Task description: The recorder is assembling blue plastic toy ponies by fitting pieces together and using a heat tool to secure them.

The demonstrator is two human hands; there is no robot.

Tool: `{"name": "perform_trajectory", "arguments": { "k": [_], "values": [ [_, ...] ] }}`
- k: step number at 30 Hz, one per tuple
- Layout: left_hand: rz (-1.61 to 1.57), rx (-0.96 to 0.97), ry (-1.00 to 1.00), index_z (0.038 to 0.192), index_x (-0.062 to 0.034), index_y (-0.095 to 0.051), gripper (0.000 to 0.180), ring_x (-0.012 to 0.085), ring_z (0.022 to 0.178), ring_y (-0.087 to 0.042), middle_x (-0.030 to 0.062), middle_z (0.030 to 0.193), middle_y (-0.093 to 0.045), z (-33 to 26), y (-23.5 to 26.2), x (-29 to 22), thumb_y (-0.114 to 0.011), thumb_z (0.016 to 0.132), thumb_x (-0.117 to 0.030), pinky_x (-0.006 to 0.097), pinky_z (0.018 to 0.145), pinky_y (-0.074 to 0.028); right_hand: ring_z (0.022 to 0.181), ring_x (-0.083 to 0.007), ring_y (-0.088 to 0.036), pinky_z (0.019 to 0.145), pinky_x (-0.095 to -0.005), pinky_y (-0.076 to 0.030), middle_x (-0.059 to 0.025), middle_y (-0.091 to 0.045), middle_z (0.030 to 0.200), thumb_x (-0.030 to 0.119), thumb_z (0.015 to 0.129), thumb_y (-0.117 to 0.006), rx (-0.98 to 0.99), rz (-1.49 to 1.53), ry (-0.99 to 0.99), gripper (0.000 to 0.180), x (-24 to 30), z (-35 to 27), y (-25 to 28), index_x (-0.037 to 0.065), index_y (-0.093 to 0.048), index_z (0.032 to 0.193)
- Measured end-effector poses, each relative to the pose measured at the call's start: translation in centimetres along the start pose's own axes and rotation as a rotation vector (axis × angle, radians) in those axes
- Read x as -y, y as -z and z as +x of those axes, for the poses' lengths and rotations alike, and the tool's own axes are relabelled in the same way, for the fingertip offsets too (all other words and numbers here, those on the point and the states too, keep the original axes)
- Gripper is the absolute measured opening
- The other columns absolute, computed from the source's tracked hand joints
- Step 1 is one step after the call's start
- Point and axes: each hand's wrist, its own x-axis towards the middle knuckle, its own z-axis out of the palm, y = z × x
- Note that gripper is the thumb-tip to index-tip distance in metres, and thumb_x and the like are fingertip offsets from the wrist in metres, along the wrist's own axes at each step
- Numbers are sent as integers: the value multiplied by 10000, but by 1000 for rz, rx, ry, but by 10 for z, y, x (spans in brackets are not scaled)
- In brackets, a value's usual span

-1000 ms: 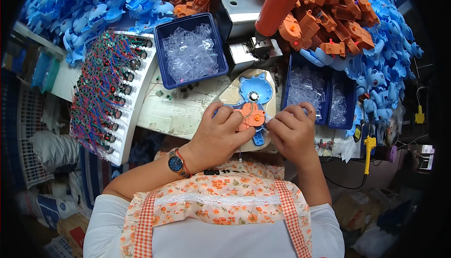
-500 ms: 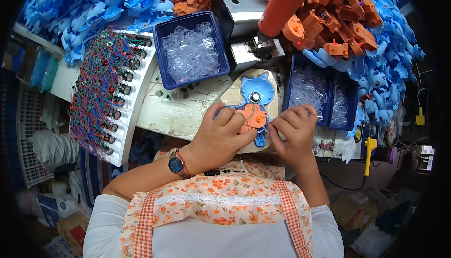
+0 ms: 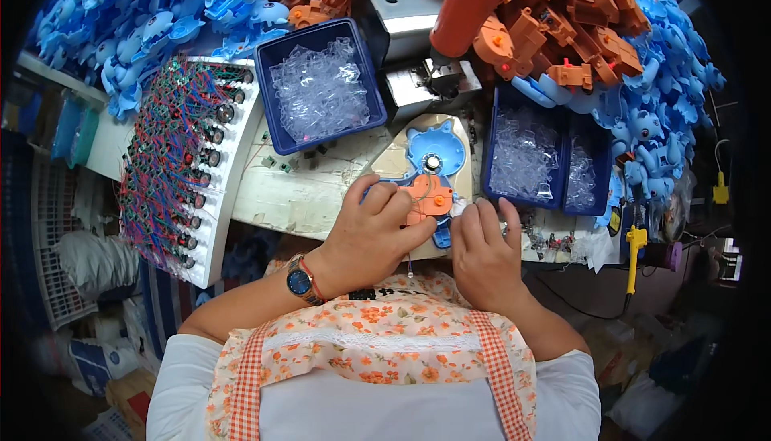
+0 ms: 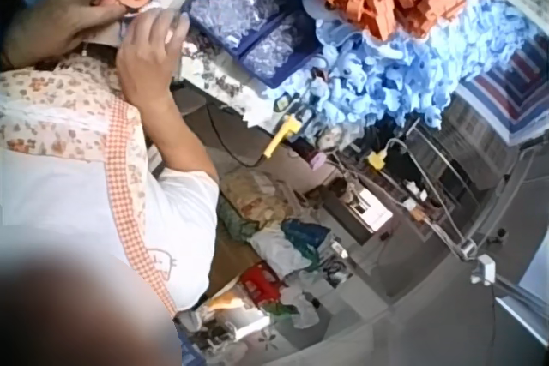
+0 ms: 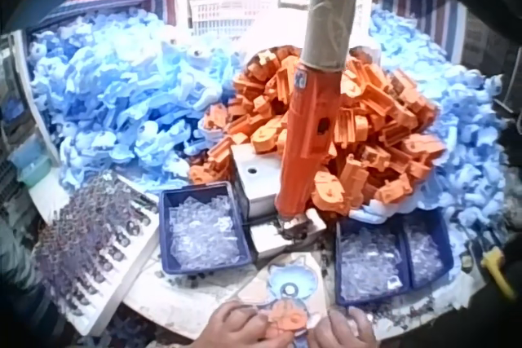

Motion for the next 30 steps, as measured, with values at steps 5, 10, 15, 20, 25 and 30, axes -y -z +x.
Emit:
{"name": "perform_trajectory", "arguments": {
  "k": [5,10,15,20,25,30],
  "values": [
    [5,-19,14,1023,-191,-664,290,253,989,-509,51,980,-527,5,0,-5,-650,735,-161,476,968,-396,1099,-287,-583,1077,-566,-292,-126,-593,1079,68,789,-606,30,424,-228,305,-21,-14,-2,37,-608,1092],
    [39,57,1,1055,-196,-668,346,299,1032,-508,90,1043,-524,4,7,-3,-690,710,-192,521,972,-392,1100,-297,-572,1074,-575,-321,-152,-599,1047,173,827,-572,-10,89,-66,247,-3,-14,-8,39,-609,1030],
    [48,112,0,1053,-217,-670,374,322,1056,-499,117,1111,-503,5,11,-4,-712,681,-192,542,985,-382,991,-281,-587,1015,-498,-396,-132,-616,950,152,802,-579,31,255,-26,245,-17,-6,-1,31,-617,1013],
    [72,105,12,1053,-205,-673,415,322,1057,-500,118,1105,-509,4,11,-9,-728,644,-169,546,979,-381,810,-342,-640,737,-441,-504,-135,-661,868,4,729,-604,-299,319,-536,187,-114,-19,-5,41,-690,890],
    [60,113,-14,1084,-212,-679,436,321,1062,-502,124,1110,-511,7,15,-7,-730,655,-154,546,984,-379,825,-329,-648,710,-444,-513,-99,-640,877,63,771,-664,-48,1,-830,147,-214,-62,-54,121,-732,889],
    [21,99,15,1141,-234,-682,462,317,1063,-506,125,1111,-516,6,15,-8,-730,689,-153,543,987,-378,797,-290,-655,706,-393,-513,-87,-640,874,84,740,-735,31,154,-724,101,-218,-61,-49,83,-704,837]
  ]
}}
